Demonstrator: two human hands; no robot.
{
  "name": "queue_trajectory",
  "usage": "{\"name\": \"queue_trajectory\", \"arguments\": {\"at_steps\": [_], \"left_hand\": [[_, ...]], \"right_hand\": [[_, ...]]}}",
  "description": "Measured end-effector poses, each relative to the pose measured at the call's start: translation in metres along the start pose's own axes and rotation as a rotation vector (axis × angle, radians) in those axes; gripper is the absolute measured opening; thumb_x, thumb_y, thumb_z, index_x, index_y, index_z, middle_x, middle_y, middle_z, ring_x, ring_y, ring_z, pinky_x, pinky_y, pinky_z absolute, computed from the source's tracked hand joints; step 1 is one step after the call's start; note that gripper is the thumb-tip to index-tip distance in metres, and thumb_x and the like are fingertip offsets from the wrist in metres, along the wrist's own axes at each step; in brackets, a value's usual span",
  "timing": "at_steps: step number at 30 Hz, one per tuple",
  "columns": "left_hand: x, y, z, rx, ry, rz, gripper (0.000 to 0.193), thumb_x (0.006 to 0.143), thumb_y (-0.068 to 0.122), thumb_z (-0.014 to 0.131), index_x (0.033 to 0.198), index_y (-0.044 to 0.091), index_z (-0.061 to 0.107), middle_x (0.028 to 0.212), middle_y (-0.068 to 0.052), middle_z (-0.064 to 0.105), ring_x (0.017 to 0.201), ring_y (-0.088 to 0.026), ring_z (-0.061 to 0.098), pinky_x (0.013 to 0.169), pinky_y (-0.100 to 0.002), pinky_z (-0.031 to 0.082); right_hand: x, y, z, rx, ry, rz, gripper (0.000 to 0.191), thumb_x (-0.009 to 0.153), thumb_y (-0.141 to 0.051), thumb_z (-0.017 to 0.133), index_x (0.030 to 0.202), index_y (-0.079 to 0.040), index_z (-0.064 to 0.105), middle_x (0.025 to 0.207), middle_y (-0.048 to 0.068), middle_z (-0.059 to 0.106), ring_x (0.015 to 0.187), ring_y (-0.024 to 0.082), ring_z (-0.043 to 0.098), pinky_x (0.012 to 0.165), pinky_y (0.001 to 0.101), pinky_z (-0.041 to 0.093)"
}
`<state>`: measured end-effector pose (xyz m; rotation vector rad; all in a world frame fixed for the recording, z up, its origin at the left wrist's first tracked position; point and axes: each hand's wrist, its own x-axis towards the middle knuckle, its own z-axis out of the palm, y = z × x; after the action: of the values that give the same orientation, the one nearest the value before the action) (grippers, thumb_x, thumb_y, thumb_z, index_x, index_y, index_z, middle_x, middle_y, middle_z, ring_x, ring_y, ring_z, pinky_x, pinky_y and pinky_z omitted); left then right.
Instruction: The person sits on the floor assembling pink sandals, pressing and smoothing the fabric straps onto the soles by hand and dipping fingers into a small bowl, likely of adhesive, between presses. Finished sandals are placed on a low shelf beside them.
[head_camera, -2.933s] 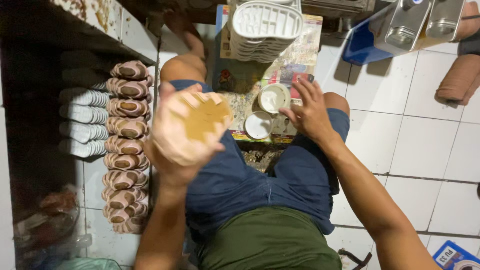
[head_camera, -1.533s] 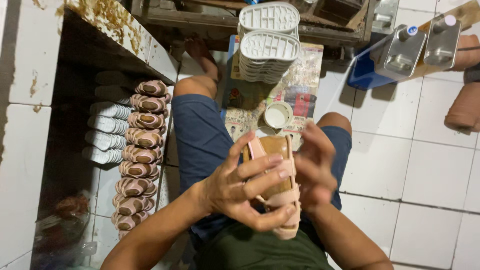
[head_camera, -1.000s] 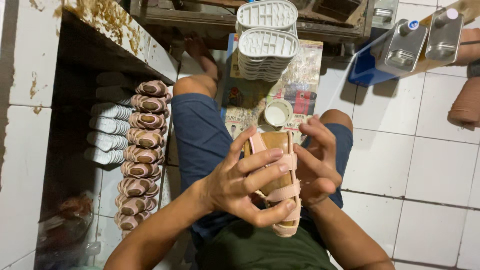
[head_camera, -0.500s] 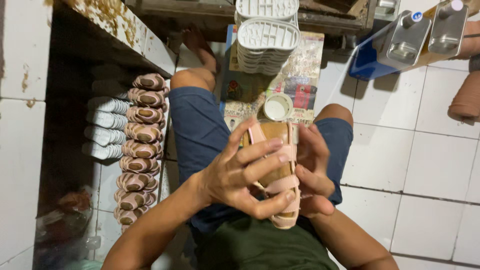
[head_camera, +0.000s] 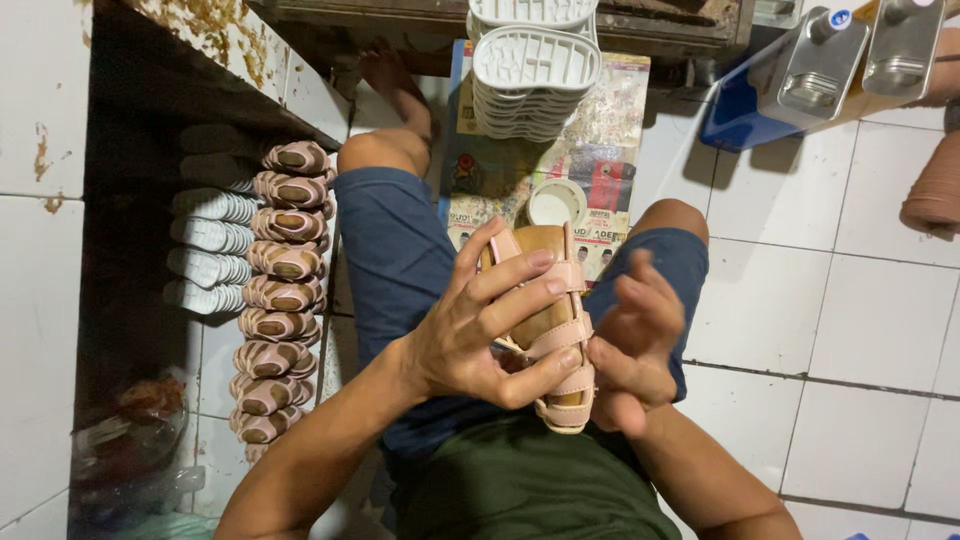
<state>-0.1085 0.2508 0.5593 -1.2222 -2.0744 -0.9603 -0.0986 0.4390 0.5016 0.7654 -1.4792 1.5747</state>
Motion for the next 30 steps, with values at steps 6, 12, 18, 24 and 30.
{"name": "queue_trajectory", "arguments": {"at_steps": [6,12,18,24,30], "left_hand": [[0.010,0.000,0.012,-0.023,-0.002,-0.022,0.048,0.100,0.021,0.087,0.131,0.029,0.051,0.146,-0.012,0.050,0.139,-0.034,0.052,0.123,-0.073,0.032],[0.029,0.003,0.015,-0.043,0.001,-0.029,0.046,0.103,0.026,0.087,0.132,0.028,0.051,0.146,-0.012,0.049,0.139,-0.034,0.051,0.122,-0.073,0.033],[0.040,0.005,0.019,-0.085,-0.002,-0.068,0.047,0.099,0.022,0.086,0.131,0.027,0.053,0.145,-0.013,0.050,0.138,-0.036,0.053,0.122,-0.073,0.035],[0.038,0.009,0.030,-0.045,0.010,-0.092,0.049,0.100,0.018,0.085,0.134,0.026,0.052,0.145,-0.013,0.049,0.139,-0.038,0.052,0.122,-0.072,0.035],[0.048,0.020,0.035,-0.084,0.037,-0.184,0.052,0.098,0.021,0.087,0.135,0.024,0.050,0.147,-0.015,0.049,0.142,-0.038,0.051,0.124,-0.070,0.034]], "right_hand": [[0.008,-0.002,-0.020,-0.326,-0.053,0.024,0.075,0.109,-0.059,0.022,0.096,-0.006,0.074,0.125,0.022,0.060,0.129,0.033,0.055,0.124,0.0576,0.038],[0.024,0.001,-0.029,-0.149,-0.040,0.312,0.076,0.111,-0.058,0.024,0.103,-0.003,0.075,0.128,0.021,0.061,0.130,0.029,0.057,0.122,0.0500,0.038],[0.023,-0.007,-0.031,0.393,-0.101,0.293,0.070,0.108,-0.061,0.024,0.132,-0.007,0.062,0.157,0.030,0.037,0.156,0.043,0.029,0.133,0.0566,0.022],[0.017,-0.009,-0.037,0.285,-0.122,0.286,0.073,0.110,-0.059,0.023,0.134,-0.004,0.066,0.159,0.030,0.034,0.157,0.044,0.031,0.132,0.0598,0.028],[0.034,-0.015,-0.053,0.127,-0.198,0.456,0.068,0.111,-0.061,0.027,0.127,-0.006,0.062,0.152,0.029,0.046,0.150,0.040,0.038,0.125,0.0539,0.028]]}}
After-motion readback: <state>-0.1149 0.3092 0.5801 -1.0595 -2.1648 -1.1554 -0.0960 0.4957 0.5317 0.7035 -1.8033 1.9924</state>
